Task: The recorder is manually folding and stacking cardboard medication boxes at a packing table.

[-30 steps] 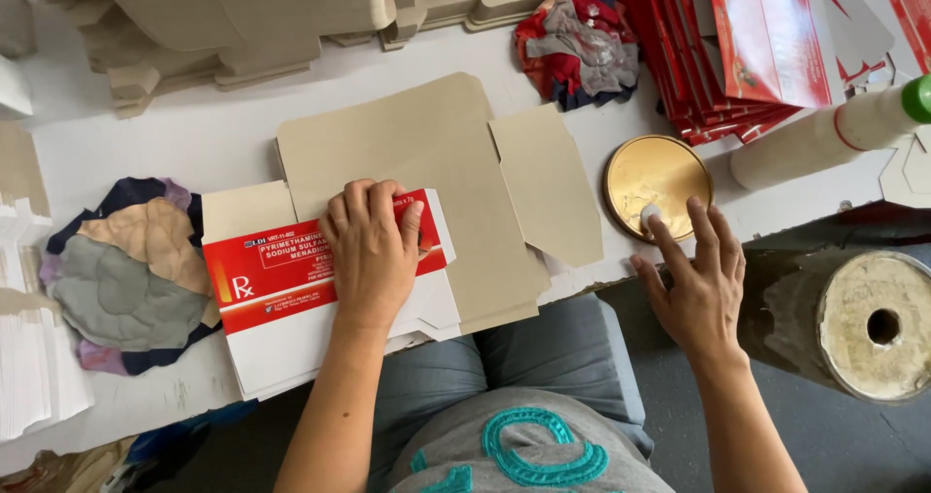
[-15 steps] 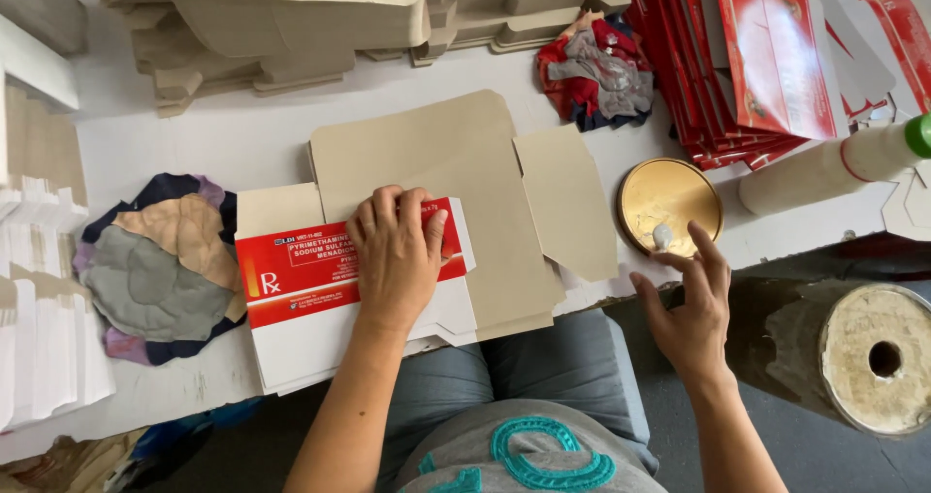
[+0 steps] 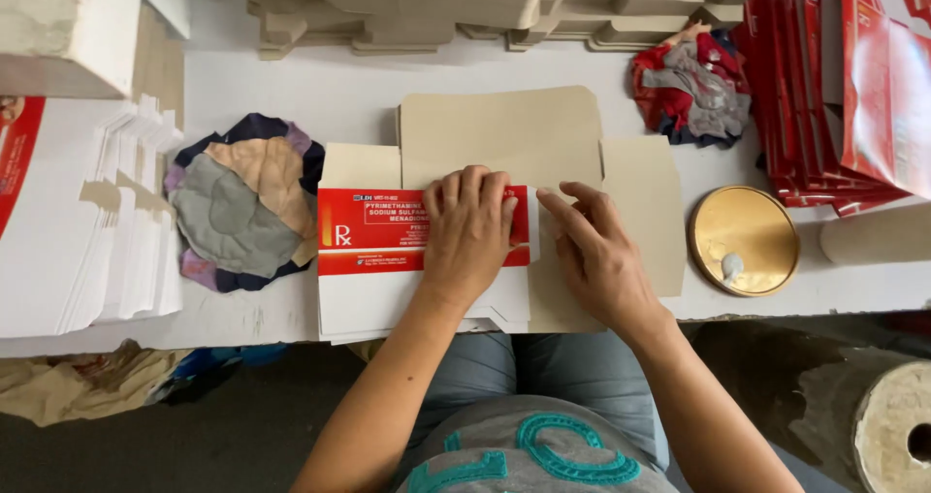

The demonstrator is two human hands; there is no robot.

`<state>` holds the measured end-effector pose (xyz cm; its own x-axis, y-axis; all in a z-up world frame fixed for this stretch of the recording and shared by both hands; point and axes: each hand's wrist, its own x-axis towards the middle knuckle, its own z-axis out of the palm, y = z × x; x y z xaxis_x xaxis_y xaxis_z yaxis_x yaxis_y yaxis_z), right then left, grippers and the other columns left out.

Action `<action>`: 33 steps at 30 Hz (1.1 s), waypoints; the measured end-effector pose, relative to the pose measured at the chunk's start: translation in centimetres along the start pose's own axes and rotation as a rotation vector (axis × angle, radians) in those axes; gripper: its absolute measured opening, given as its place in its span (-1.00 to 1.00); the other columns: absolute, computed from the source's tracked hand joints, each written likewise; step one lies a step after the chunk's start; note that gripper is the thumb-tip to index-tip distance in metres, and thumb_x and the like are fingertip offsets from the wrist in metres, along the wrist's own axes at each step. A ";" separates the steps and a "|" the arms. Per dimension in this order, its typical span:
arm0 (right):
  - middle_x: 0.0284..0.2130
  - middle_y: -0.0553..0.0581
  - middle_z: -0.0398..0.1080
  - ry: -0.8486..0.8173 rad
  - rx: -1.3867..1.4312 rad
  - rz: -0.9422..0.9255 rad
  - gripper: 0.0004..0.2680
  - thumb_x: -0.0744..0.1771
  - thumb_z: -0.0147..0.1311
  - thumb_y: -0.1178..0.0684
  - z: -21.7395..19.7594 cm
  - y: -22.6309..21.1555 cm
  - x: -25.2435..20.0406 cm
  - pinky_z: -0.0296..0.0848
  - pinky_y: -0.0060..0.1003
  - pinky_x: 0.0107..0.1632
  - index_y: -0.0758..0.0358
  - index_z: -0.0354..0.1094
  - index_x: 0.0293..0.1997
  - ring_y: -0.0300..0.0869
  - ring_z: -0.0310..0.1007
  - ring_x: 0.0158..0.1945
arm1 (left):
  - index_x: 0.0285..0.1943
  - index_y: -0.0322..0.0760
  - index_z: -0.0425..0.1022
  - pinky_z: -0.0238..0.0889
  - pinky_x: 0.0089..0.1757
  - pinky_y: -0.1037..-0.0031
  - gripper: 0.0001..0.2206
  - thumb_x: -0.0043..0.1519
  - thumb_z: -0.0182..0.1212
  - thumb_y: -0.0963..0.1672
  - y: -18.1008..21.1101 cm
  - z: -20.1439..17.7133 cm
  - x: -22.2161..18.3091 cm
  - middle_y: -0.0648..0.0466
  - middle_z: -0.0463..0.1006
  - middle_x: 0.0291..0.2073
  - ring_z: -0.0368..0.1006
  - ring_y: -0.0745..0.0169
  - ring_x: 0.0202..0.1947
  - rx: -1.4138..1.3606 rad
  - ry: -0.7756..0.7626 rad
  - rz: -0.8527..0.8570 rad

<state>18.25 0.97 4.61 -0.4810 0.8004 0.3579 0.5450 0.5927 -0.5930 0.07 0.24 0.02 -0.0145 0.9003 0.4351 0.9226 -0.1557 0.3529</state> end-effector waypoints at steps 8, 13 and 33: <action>0.18 0.32 0.28 0.003 -0.148 -0.074 -0.62 0.29 0.09 0.35 1.3 0.7 0.6 0.47 -0.08 0.06 0.23 0.39 0.26 -0.01 0.43 -0.06 | 0.06 -0.23 0.40 0.07 0.17 0.05 -0.80 0.35 0.15 -0.07 0.0 0.2 -0.1 0.03 0.38 -0.03 0.27 0.04 0.08 -0.009 0.022 0.012; 0.20 0.33 0.27 0.019 -0.158 -0.105 -0.61 0.29 0.08 0.35 1.7 1.0 0.8 0.48 -0.09 0.09 0.22 0.39 0.28 0.02 0.42 0.01 | 0.06 -0.22 0.40 0.07 0.16 0.05 -0.79 0.35 0.17 -0.07 0.1 -0.1 0.0 0.02 0.38 -0.03 0.27 0.03 0.08 -0.024 0.005 0.000; 0.22 0.34 0.26 -0.031 -0.185 -0.080 -0.58 0.25 0.06 0.40 1.3 -1.1 -5.4 0.47 -0.05 0.10 0.22 0.40 0.25 0.05 0.43 0.02 | 0.03 -0.19 0.38 0.06 0.16 0.06 -0.83 0.40 0.10 -0.05 0.0 0.5 -0.3 0.05 0.38 -0.04 0.26 0.07 0.08 -0.037 0.000 -0.010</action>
<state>19.38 -4.14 2.34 -0.5472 0.7487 0.3742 0.6199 0.6629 -0.4198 0.21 0.12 -0.52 -0.0233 0.9017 0.4317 0.9076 -0.1619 0.3872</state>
